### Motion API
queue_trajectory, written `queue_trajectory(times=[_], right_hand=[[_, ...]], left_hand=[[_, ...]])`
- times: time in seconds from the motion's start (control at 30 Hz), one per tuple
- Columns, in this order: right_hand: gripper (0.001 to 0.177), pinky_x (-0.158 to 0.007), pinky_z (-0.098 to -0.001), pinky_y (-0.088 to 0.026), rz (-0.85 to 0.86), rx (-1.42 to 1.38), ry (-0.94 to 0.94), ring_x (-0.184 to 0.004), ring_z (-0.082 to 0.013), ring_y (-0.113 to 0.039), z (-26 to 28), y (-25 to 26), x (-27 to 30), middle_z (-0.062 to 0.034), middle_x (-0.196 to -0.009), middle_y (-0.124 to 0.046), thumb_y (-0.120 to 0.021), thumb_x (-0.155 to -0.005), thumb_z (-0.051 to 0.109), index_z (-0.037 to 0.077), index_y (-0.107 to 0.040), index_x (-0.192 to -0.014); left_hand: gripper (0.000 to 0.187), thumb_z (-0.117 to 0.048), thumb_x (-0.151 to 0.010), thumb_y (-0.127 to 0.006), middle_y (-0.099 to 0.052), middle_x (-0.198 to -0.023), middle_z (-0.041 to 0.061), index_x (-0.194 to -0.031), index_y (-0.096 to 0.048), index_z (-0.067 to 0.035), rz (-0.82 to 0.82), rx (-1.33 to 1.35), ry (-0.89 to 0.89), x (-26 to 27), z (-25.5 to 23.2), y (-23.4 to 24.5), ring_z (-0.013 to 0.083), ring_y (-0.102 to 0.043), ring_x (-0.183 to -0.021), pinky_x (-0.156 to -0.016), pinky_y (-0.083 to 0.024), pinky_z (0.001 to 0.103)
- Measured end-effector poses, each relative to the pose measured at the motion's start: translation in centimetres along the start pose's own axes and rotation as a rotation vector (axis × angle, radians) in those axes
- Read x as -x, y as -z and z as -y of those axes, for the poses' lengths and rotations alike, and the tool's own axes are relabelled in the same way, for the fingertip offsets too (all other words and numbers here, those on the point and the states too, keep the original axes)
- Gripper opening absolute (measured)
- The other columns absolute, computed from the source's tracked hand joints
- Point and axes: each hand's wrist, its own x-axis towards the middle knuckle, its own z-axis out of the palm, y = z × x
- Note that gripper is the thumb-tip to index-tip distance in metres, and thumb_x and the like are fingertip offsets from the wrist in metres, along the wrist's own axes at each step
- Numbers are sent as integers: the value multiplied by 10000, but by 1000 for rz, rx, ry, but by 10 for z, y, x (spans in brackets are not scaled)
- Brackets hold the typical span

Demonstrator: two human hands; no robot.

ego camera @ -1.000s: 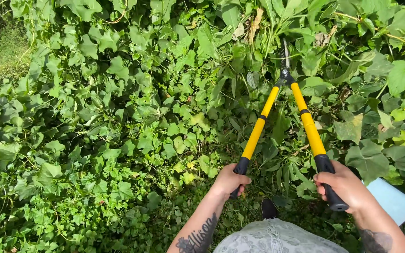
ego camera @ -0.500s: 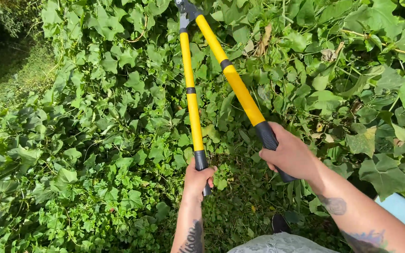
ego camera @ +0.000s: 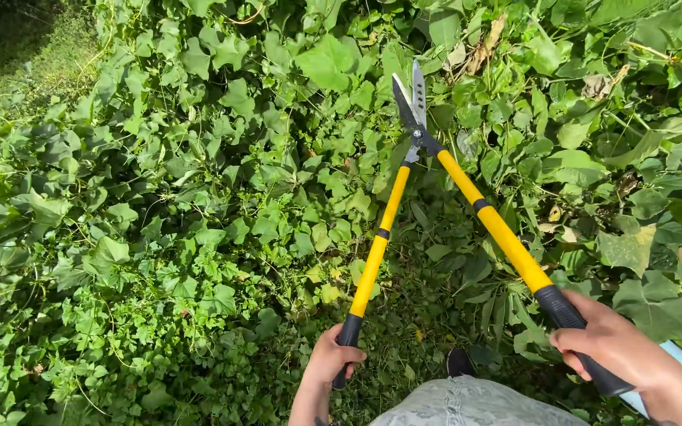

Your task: The person uses long-handled hedge shears to cut back dense overgrown leafy plants in a yard, making repeated snips across the foliage and moving along the patch while cuttings fall to the ground.

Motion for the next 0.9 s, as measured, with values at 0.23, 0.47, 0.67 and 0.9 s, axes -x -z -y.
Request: queue_trajectory(times=[0.23, 0.47, 0.67, 0.9], right_hand=[[651, -437, -357, -476, 128, -30, 76, -488, -205, -564, -32, 70, -49, -117, -625, -588, -715, -838, 10, 56, -459, -1434], [301, -400, -359, -405, -18, 127, -78, -472, -211, -493, 107, 70, -63, -129, -648, -556, -692, -853, 109, -42, -551, -1071], [248, -393, -346, -386, -50, 241, -187, -512, -190, -495, 195, 100, -127, -121, -733, -549, -661, -853, 79, -59, -560, -1032], [197, -398, -316, -400, -55, 245, -255, -527, -149, -499, 276, 102, -186, -96, -763, -549, -668, -831, 72, -43, -541, -928]], left_hand=[[490, 90, -675, -761, -606, -624, 50, -1121, -598, -30, 48, -53, 69, -42, -11, -12, 133, -539, -401, -370, -422, 287], [457, 99, -728, -741, -628, -667, 60, -1134, -563, -15, 174, 63, 121, -108, -28, -34, 133, -556, -429, -390, -461, 296], [446, 57, -769, -743, -621, -700, 40, -1159, -551, -43, 287, 143, 192, -167, -43, -15, 116, -562, -455, -406, -473, 276], [367, -18, -782, -737, -583, -685, 9, -1096, -560, -86, 362, 45, 196, -230, -101, 11, 102, -544, -454, -404, -442, 260]])
